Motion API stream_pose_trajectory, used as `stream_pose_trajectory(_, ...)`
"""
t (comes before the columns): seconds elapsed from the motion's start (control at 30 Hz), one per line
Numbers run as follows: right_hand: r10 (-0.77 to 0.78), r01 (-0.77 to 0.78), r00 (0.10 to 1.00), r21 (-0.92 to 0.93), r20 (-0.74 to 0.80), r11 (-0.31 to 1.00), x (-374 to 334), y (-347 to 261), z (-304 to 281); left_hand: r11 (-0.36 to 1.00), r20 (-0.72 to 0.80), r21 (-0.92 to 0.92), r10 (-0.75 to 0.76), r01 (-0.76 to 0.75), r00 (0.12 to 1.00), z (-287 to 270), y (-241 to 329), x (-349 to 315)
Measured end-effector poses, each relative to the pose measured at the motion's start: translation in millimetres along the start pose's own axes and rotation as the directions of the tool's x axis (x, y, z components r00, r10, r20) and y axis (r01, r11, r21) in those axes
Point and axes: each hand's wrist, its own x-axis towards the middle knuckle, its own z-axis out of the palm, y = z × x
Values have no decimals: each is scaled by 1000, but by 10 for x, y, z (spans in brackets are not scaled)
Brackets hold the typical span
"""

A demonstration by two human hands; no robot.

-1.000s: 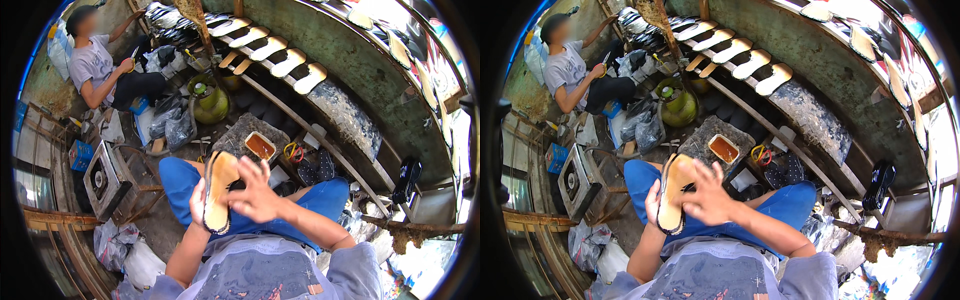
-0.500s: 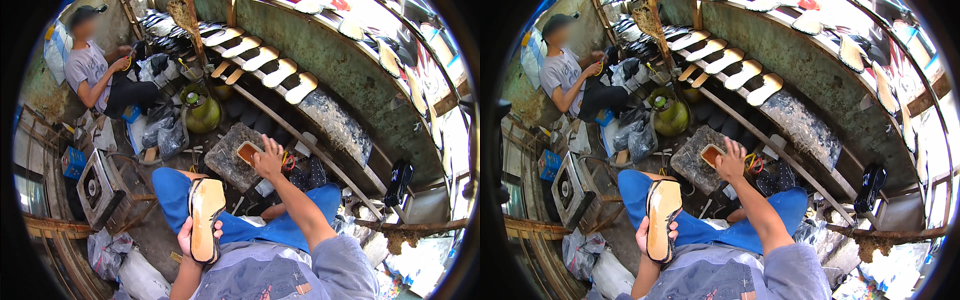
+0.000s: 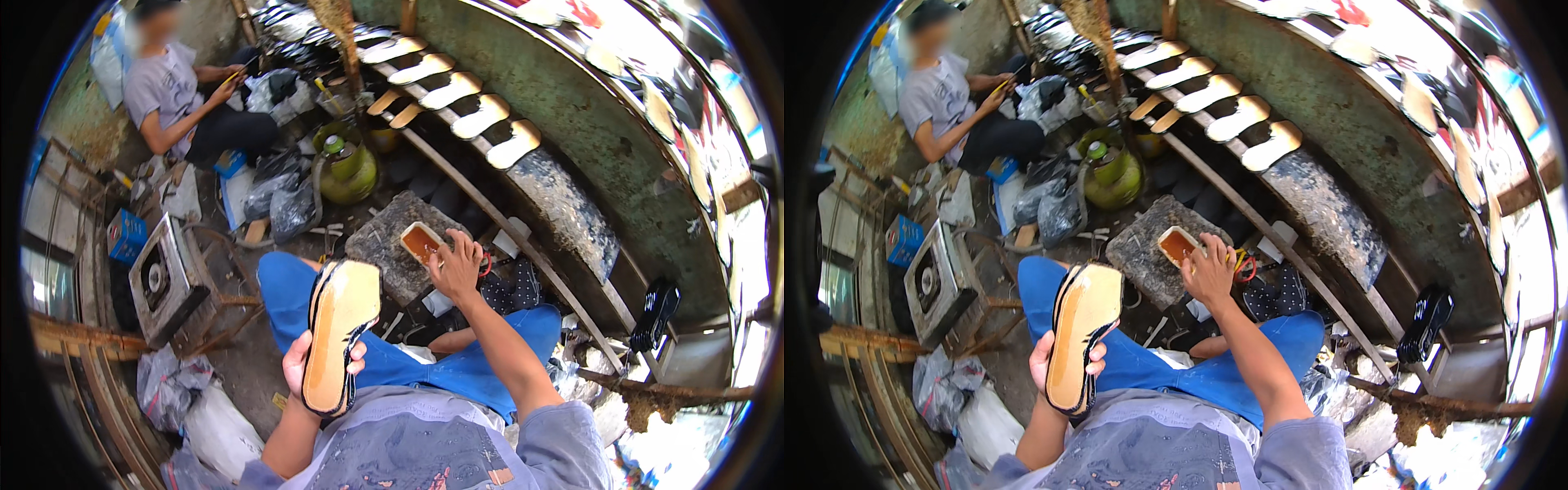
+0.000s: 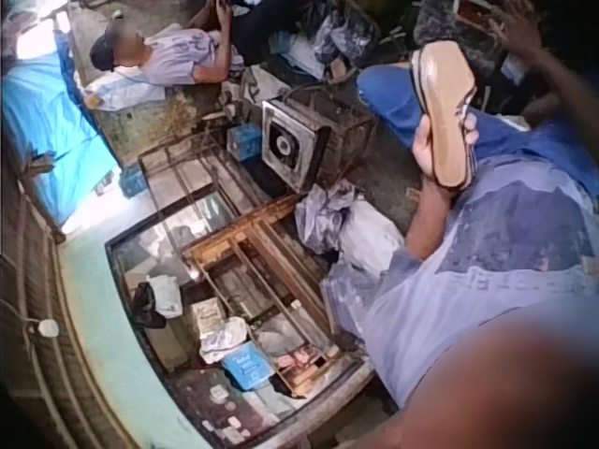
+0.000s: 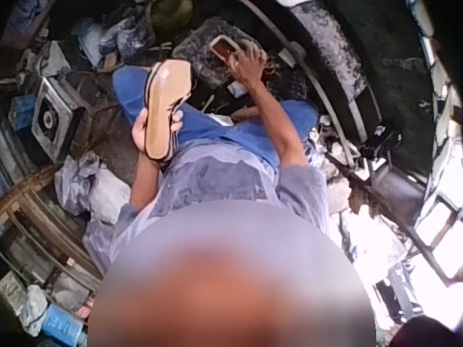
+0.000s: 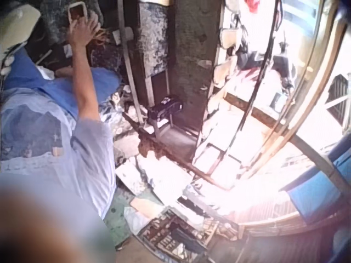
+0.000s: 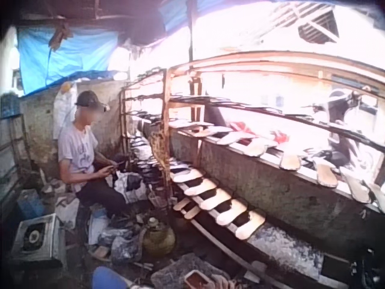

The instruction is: The person applies adhesive to the bottom of a shoe sole with their fingers, then places the sole on a shelf. The person repeats this process with multiple soles.

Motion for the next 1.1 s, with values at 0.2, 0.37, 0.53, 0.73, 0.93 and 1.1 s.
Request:
stream_pose_trajectory(0.2, 72, -112, 978, 201, 195, 973, 313, -240, -754, 998, 29, 62, 1, -3, 1000, 100, 43, -78)
stream_pose_trajectory(0.37, -52, -120, 989, 958, 138, 262, 477, -714, -1772, 998, 47, 49, -30, 28, 998, 210, 15, -25)
stream_pose_trajectory(0.53, -334, 178, 942, 817, 19, 548, 322, -1138, -2147, 997, 113, 73, -47, 39, 992, 321, -24, 51)
stream_pose_trajectory(0.73, -379, 325, 925, 507, 5, 799, 372, -1006, -2019, 993, 113, 104, -61, 49, 992, 376, -1, -14)
stream_pose_trajectory(0.93, -462, 427, 884, 515, -68, 743, 359, -992, -1992, 990, 111, 138, -52, 36, 992, 389, -15, -21)
stream_pose_trajectory(1.1, -380, 334, 925, 534, -26, 776, 448, -944, -1939, 993, 125, 98, -76, 64, 989, 451, -24, -27)
